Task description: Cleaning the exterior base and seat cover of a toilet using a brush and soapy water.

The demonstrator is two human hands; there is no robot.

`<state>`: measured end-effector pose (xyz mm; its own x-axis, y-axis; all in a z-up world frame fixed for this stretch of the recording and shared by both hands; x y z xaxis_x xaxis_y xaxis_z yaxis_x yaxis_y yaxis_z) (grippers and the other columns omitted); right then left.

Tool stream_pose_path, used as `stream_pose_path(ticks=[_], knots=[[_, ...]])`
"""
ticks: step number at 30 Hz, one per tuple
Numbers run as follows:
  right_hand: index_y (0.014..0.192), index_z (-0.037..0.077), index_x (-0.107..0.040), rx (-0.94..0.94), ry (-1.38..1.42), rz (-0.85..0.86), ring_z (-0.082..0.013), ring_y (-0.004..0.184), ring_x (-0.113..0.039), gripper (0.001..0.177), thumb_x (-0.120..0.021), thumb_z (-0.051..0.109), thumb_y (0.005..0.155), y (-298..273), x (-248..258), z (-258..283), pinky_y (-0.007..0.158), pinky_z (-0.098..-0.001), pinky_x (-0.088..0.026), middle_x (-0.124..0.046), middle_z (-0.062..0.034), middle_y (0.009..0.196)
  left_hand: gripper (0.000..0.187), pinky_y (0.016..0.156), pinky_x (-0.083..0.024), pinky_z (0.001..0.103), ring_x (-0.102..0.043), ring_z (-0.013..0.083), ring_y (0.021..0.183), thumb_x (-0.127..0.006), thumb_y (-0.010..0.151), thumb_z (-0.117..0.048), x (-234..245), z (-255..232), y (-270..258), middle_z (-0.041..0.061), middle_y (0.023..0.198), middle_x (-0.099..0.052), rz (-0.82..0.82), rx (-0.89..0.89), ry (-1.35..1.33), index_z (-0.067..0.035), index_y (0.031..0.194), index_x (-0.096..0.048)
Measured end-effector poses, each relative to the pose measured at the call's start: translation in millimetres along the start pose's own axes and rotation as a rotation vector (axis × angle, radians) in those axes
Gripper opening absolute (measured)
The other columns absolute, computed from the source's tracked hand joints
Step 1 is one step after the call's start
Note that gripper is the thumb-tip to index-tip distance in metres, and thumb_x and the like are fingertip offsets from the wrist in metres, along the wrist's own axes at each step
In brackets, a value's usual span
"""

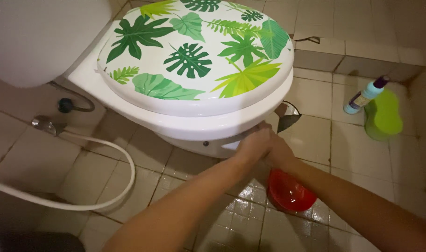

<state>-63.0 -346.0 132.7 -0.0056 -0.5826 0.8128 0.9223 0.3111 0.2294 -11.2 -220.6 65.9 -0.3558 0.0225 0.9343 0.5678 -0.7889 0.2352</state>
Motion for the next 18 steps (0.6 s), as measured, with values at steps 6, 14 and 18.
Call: stream_pose_path(ticks=[6,14,18], knots=[[0.126,0.004,-0.056,-0.033,-0.033,0.027,-0.0444,0.114,-0.063,0.059,-0.078,0.026,0.075,8.4,-19.0,9.3,0.092,-0.0485,-0.053,-0.062,-0.0256,0.128,0.033,0.069,-0.057,0.028,-0.067,0.0291,0.11,-0.061,0.081,-0.025,52.4,-6.8,-11.3,0.018,0.126,-0.069,0.218,-0.112,0.581,-0.011,0.108,-0.075],[0.126,0.003,-0.056,-0.077,-0.071,0.05,-0.0446,0.113,-0.063,0.06,-0.077,0.027,0.075,2.3,-26.1,-12.0,0.09,-0.0483,-0.053,-0.063,-0.0255,0.127,0.026,0.085,-0.053,0.06,-0.063,0.041,0.115,-0.064,0.087,-0.017,71.5,-4.4,-3.5,0.015,0.112,-0.074,0.352,0.064,0.117,-0.011,0.108,-0.079],[0.126,0.003,-0.056,-0.093,-0.091,0.061,-0.0447,0.112,-0.064,0.061,-0.077,0.028,0.074,8.5,-21.2,-14.4,0.089,-0.0483,-0.054,-0.063,-0.0254,0.126,0.03,0.084,-0.054,0.055,-0.065,0.0356,0.106,-0.061,0.087,-0.02,5.5,-5.1,8.4,0.015,0.11,-0.075,0.096,-0.205,0.504,-0.006,0.107,-0.079]])
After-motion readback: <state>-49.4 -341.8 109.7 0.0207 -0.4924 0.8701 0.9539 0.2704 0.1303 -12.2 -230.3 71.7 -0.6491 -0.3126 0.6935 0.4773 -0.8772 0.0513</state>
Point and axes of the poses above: each hand's wrist, its own y-axis towards the middle knuckle, its own x-axis out of the back of the hand, z = x × y, the point moved 2 cm from there along y, towards the middle knuckle
